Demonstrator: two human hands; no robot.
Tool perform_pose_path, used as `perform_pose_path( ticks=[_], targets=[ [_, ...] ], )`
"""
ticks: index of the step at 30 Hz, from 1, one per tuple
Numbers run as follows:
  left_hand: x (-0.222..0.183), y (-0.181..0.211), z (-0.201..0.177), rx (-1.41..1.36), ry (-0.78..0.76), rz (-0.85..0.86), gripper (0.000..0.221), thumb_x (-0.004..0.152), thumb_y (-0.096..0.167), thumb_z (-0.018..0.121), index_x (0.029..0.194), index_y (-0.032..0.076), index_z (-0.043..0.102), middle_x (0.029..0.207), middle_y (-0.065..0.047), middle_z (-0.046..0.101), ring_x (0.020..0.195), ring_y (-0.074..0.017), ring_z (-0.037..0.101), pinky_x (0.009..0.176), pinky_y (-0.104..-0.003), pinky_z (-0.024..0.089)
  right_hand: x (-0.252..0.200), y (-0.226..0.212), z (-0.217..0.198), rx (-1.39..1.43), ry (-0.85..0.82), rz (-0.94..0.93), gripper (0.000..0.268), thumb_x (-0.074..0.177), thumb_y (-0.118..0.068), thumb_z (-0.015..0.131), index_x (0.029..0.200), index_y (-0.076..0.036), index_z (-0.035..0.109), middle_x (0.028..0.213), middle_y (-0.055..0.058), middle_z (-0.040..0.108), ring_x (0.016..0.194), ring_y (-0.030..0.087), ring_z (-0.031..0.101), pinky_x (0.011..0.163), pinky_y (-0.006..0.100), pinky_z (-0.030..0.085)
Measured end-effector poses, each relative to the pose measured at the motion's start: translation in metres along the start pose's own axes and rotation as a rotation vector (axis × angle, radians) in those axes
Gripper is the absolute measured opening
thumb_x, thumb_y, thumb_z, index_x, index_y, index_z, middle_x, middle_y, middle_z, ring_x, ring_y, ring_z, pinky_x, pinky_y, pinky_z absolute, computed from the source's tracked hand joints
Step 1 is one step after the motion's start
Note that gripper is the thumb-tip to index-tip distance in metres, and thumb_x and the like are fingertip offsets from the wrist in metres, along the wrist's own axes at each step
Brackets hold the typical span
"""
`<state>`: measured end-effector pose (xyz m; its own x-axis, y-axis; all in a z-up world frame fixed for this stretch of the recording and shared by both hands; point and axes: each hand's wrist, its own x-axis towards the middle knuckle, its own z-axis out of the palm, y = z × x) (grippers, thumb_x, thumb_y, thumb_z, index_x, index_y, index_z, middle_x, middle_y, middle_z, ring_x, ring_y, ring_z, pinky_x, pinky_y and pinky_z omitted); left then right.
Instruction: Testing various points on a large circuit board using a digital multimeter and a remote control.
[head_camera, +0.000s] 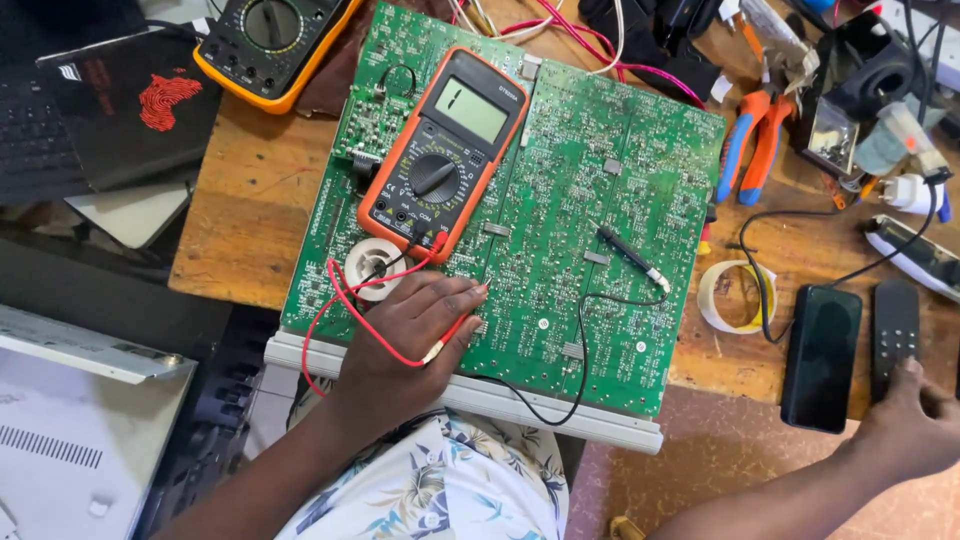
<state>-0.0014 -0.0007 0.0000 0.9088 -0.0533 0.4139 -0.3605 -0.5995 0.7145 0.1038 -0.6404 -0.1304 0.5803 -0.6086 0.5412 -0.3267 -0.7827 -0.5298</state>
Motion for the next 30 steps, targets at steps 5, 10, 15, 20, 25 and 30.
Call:
perform_pose_path(
  ticks=[5,10,15,20,25,30],
  targets=[
    [-0.002,-0.003,0.002,0.029,-0.013,-0.008,0.024,0.103,0.01,0.072,0.125,0.0,0.075,0.123,-0.011,0.079,0.116,-0.031,0.069,0.101,-0.043,0.06,-0.003,0.001,-0.004,-0.101,-0.018,-0.157,0.024,0.12,-0.023,0.094,0.102,-0.008,0.089,0.09,0.005,0.084,0.082,0.02,0.08,0.07,0.038,0.06],
    [-0.002,-0.002,0.001,0.037,-0.012,0.003,0.026,0.103,0.01,0.073,0.126,0.0,0.075,0.122,-0.011,0.079,0.116,-0.0314,0.07,0.102,-0.043,0.06,-0.02,-0.043,-0.031,-0.03,0.157,-0.131,0.017,0.094,0.0,0.071,0.093,-0.01,0.084,0.084,0.004,0.077,0.075,0.016,0.069,0.068,0.035,0.058],
    [0.002,0.001,-0.001,0.001,-0.024,-0.008,0.025,0.102,0.009,0.072,0.125,0.0,0.075,0.121,-0.012,0.079,0.115,-0.0309,0.07,0.101,-0.044,0.06,-0.073,-0.2,-0.039,0.516,-0.071,-0.11,0.026,0.105,0.02,0.089,0.107,-0.003,0.077,0.108,0.015,0.074,0.1,0.022,0.075,0.063,0.031,0.067],
    [0.002,-0.002,0.0,0.008,-0.022,-0.013,0.027,0.102,0.008,0.072,0.127,-0.001,0.074,0.122,-0.013,0.079,0.115,-0.0316,0.07,0.104,-0.044,0.058,-0.123,-0.359,-0.053,0.393,-0.757,-0.527,0.018,0.103,-0.003,0.078,0.121,-0.006,0.078,0.12,0.012,0.069,0.117,0.027,0.064,0.089,0.036,0.059],
    [-0.001,-0.002,0.002,0.013,-0.019,-0.021,0.028,0.102,0.01,0.072,0.128,0.0,0.074,0.122,-0.011,0.079,0.115,-0.0305,0.07,0.103,-0.043,0.059,-0.123,-0.372,-0.041,0.313,-0.725,-0.719,0.015,0.096,-0.011,0.085,0.106,-0.003,0.078,0.108,0.012,0.071,0.106,0.03,0.063,0.096,0.043,0.048],
    [0.0,-0.002,0.001,0.012,-0.015,-0.017,0.027,0.102,0.01,0.072,0.127,0.001,0.074,0.12,-0.012,0.079,0.114,-0.0308,0.07,0.102,-0.043,0.06,-0.136,-0.372,-0.058,0.372,-0.587,-0.586,0.008,0.1,0.003,0.071,0.097,-0.003,0.075,0.099,0.01,0.076,0.092,0.023,0.069,0.083,0.036,0.055]
  ],
)
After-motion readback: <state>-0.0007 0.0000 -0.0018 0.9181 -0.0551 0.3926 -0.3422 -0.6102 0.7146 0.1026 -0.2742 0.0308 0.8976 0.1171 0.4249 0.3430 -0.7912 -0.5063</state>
